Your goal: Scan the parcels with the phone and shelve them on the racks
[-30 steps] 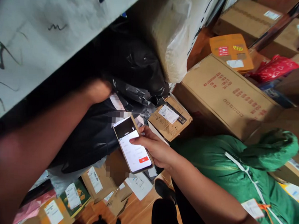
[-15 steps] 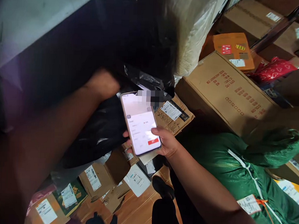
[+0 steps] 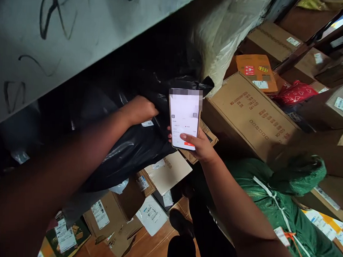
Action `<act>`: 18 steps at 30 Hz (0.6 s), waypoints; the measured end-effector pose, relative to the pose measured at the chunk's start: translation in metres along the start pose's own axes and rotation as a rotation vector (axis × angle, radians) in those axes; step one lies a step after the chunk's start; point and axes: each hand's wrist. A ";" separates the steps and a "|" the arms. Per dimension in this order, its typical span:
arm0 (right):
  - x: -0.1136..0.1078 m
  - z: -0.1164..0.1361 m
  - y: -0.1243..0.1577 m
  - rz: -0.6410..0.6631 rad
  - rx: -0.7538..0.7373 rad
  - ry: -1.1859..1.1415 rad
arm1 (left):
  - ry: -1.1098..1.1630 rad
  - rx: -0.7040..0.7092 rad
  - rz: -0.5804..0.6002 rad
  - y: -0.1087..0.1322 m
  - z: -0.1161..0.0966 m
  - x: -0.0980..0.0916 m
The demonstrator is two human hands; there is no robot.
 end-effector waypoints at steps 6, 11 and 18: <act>-0.002 0.010 -0.003 0.040 -0.006 -0.055 | -0.123 -0.019 -0.049 0.016 -0.003 -0.022; -0.012 0.023 0.008 0.108 0.011 -0.102 | 0.027 -0.224 -0.479 0.030 -0.010 -0.036; -0.014 0.008 0.053 0.723 0.297 -0.207 | -0.053 -0.461 -0.244 0.022 -0.010 -0.038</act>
Point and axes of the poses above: each hand's wrist, its own y-axis away from the middle knuckle, its own x-axis out of the palm, z = x × y, and after that the axes turned 1 degree about -y, right-handed
